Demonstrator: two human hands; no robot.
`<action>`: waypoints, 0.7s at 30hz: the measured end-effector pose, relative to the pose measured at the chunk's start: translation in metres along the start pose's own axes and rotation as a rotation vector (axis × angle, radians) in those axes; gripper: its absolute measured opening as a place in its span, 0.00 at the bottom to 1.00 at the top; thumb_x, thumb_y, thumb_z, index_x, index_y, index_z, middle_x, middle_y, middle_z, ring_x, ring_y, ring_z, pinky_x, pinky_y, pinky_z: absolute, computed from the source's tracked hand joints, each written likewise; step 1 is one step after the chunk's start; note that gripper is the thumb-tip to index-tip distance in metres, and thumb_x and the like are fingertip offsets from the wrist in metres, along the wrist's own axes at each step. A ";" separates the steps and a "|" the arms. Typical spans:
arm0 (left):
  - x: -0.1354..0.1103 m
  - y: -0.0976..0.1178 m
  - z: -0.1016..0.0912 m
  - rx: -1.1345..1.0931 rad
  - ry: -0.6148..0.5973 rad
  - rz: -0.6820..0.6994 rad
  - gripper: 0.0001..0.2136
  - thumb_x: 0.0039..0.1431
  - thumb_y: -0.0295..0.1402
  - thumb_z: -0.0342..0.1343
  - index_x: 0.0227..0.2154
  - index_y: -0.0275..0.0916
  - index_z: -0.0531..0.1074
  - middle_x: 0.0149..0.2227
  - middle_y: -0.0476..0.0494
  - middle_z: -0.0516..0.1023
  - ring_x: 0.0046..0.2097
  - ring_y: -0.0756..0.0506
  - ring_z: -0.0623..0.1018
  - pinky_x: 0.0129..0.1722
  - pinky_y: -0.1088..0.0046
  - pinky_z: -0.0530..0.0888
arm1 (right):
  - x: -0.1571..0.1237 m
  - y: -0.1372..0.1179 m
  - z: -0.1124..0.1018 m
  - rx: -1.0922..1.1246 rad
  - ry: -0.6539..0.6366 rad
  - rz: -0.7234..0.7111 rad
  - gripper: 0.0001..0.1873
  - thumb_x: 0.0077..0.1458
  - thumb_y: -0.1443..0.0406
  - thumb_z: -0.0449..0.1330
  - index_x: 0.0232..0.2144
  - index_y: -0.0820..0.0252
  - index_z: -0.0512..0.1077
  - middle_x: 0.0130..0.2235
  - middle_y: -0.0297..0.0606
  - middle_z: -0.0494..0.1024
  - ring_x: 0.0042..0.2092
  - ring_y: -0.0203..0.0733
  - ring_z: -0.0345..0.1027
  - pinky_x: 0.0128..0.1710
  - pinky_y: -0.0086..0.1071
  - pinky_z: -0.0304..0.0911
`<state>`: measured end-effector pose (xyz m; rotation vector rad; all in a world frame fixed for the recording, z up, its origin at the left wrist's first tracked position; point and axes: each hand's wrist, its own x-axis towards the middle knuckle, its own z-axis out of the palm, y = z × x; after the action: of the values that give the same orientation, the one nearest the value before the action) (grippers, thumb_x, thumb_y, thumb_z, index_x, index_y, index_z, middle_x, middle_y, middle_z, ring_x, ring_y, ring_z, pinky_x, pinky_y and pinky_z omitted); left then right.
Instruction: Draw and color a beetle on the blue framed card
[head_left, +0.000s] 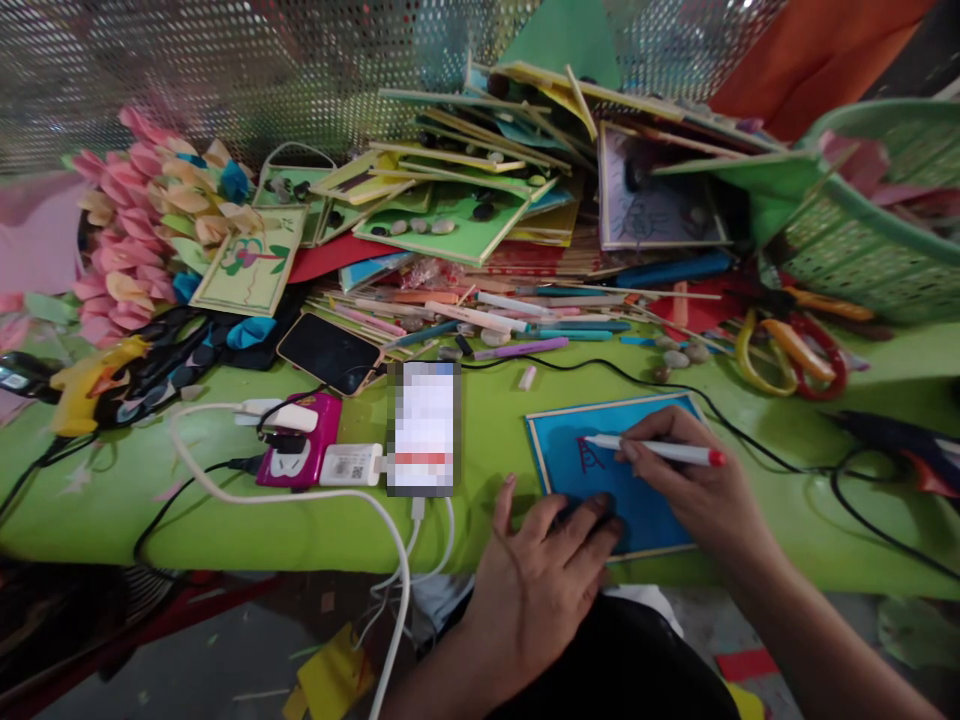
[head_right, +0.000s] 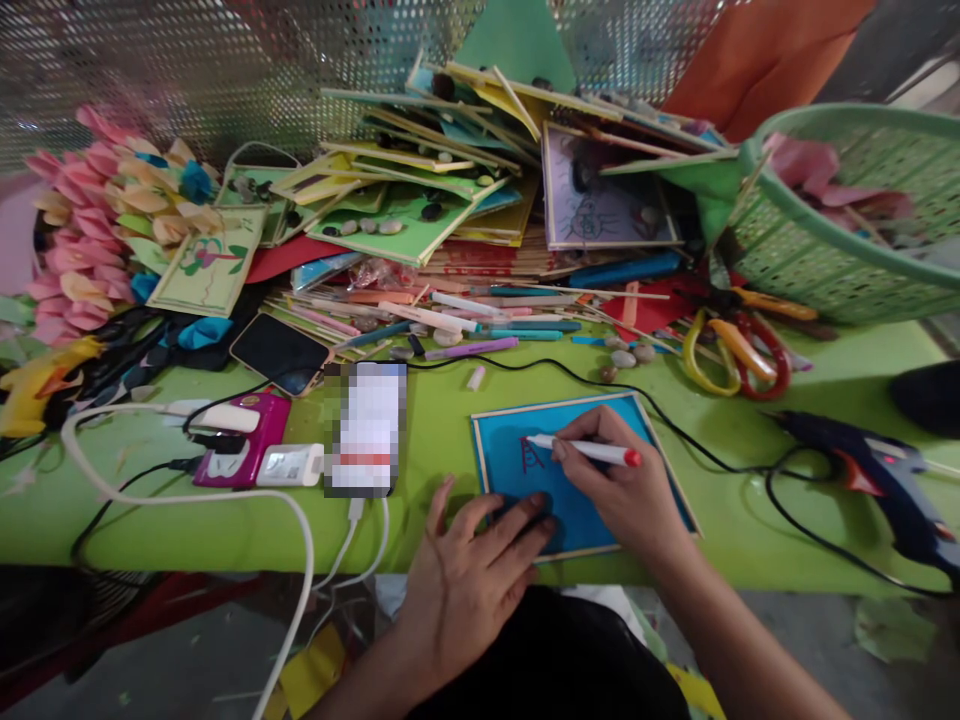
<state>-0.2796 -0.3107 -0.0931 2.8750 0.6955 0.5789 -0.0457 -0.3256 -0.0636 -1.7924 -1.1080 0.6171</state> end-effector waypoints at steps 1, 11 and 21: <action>0.000 0.000 0.000 0.003 0.008 0.002 0.18 0.78 0.41 0.58 0.65 0.57 0.78 0.72 0.62 0.74 0.60 0.39 0.76 0.77 0.48 0.56 | 0.000 0.000 0.000 -0.003 0.004 -0.003 0.12 0.57 0.55 0.72 0.29 0.52 0.76 0.24 0.32 0.76 0.25 0.39 0.69 0.24 0.31 0.65; -0.002 0.001 0.003 -0.015 0.043 -0.015 0.16 0.80 0.42 0.53 0.64 0.57 0.78 0.73 0.68 0.73 0.59 0.40 0.76 0.76 0.47 0.58 | 0.000 0.000 -0.003 0.020 0.012 0.005 0.16 0.60 0.51 0.72 0.29 0.51 0.76 0.26 0.34 0.79 0.27 0.42 0.71 0.26 0.34 0.67; 0.000 0.000 0.000 -0.032 0.039 -0.016 0.16 0.80 0.40 0.54 0.63 0.56 0.79 0.71 0.67 0.75 0.60 0.41 0.75 0.80 0.49 0.51 | 0.000 0.002 -0.002 0.059 -0.035 0.035 0.19 0.60 0.46 0.72 0.31 0.52 0.77 0.27 0.35 0.80 0.28 0.42 0.72 0.28 0.34 0.69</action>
<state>-0.2793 -0.3110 -0.0931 2.8336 0.7075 0.6395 -0.0434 -0.3269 -0.0648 -1.7592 -1.0734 0.6973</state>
